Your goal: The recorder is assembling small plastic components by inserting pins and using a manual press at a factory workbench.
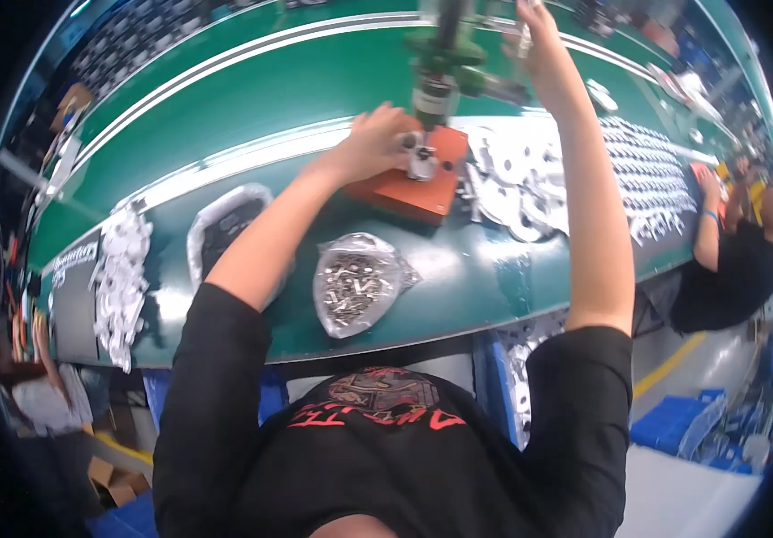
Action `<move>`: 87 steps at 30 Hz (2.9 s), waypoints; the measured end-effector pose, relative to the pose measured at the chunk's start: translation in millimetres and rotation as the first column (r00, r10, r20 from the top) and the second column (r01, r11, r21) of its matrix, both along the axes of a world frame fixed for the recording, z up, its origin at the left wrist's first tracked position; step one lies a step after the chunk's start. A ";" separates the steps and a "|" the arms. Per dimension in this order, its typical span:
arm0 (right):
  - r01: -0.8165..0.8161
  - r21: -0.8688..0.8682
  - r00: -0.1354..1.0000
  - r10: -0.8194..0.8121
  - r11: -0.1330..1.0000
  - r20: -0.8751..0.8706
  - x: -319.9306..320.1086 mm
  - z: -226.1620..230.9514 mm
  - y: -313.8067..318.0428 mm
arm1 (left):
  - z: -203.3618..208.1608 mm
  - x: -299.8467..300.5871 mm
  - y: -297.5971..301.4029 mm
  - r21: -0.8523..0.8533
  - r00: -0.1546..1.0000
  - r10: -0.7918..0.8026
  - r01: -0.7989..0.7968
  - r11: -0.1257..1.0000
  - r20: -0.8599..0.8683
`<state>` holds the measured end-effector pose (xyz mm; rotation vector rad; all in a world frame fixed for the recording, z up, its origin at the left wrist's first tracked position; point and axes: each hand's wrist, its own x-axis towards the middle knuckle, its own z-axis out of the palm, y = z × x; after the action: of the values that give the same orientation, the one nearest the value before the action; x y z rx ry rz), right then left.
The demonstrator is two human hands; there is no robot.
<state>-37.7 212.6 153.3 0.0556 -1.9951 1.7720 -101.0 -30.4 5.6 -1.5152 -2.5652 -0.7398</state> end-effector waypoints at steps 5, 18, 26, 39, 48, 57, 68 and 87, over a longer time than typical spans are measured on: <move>0.363 0.186 0.929 -0.369 0.913 -0.003 41.3 -30.3 -22.1 | 25.4 9.1 12.1 0.000 0.945 0.109 -0.115 0.993 -0.308; 0.146 0.853 0.927 -0.371 0.501 0.059 117.2 -164.5 -46.0 | 1.4 -65.5 -144.4 0.015 0.749 0.652 -0.658 0.753 0.121; 0.105 0.864 0.856 -0.487 0.492 0.173 118.9 -170.9 -28.8 | -8.3 8.1 -396.2 -0.077 0.199 0.922 -0.980 0.183 -0.332; 0.150 -0.300 0.889 0.004 0.942 0.458 136.8 -144.9 -13.2 | -36.1 42.3 -456.9 -0.269 -0.006 0.964 -0.960 -0.080 -0.265; 0.085 -0.708 0.888 0.269 0.701 0.373 164.6 -132.4 -53.4 | 28.6 86.6 -351.4 0.349 0.433 0.526 -0.902 0.256 0.732; -0.257 -0.756 0.826 0.543 0.602 0.151 155.0 -96.0 -154.7 | 26.5 139.1 -179.2 0.653 0.834 0.193 -0.530 0.541 0.517; -0.318 -0.737 0.858 0.512 0.596 0.044 156.3 -87.2 -181.3 | 39.8 186.0 -93.5 0.820 0.826 -0.313 -0.276 0.501 0.470; -0.228 -0.460 0.943 0.312 0.858 0.114 155.1 -108.9 -183.6 | 27.4 196.7 -92.6 0.795 0.812 -0.191 -0.443 0.415 0.552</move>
<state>117.4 29.0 44.4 0.0275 -1.7142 2.4603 95.8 -123.0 33.0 -0.6971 -1.7469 -2.3540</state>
